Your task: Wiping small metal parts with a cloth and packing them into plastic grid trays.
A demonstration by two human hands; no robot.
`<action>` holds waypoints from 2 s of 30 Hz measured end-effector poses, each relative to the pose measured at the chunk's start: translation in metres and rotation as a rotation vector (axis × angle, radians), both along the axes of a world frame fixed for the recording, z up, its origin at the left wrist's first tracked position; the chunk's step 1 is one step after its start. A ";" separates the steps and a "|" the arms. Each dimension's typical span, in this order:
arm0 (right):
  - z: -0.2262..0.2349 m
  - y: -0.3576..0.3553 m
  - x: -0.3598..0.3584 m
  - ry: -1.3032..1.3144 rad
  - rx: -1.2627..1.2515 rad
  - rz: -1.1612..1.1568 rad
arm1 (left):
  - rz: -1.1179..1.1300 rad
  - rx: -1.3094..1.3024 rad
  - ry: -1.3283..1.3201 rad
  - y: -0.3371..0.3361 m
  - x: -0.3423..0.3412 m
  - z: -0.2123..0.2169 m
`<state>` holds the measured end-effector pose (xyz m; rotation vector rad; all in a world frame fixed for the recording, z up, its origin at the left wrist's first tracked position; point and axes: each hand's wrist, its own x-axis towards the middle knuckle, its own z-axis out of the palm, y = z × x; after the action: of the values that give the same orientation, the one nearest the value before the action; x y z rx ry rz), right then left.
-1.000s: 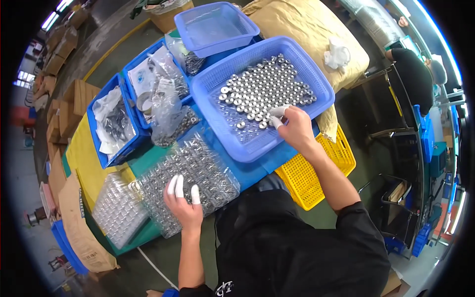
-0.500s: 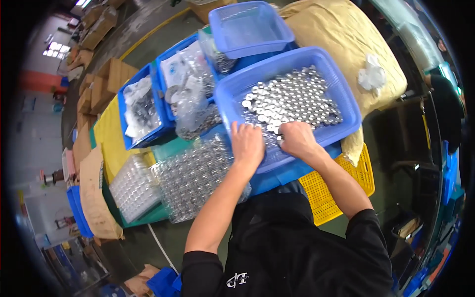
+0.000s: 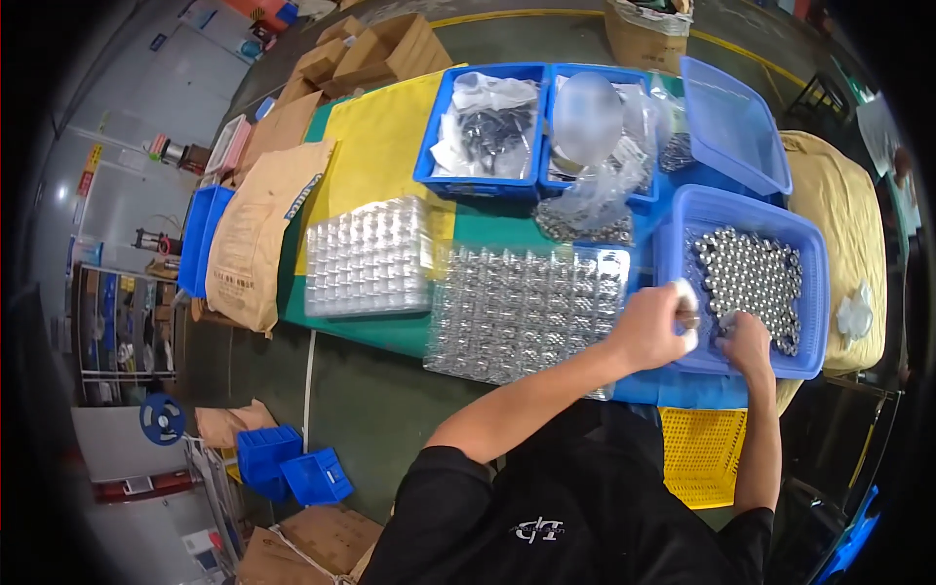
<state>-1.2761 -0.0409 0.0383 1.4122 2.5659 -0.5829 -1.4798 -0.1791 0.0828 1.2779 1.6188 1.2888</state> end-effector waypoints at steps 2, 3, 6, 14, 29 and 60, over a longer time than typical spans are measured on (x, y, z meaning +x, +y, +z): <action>0.004 -0.004 -0.006 0.000 0.005 -0.065 | 0.073 -0.077 0.025 -0.039 -0.044 -0.001; 0.003 -0.004 -0.007 -0.006 0.013 -0.064 | 0.120 -0.094 0.114 -0.059 -0.071 -0.019; -0.006 -0.001 -0.004 -0.035 0.044 -0.120 | 0.364 -0.216 0.228 -0.114 -0.160 -0.056; -0.008 -0.005 -0.009 -0.077 0.105 -0.107 | 0.387 -0.360 0.833 -0.165 -0.286 -0.106; -0.002 -0.014 -0.011 -0.022 0.097 -0.190 | 0.184 -0.618 1.090 -0.130 -0.298 -0.115; 0.104 -0.164 -0.129 1.024 -0.180 0.061 | 0.186 0.422 0.300 -0.121 -0.063 0.014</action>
<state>-1.4047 -0.2049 0.1426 1.1156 3.0740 -1.8603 -1.5430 -0.3003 0.0967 1.6699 1.7618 1.6827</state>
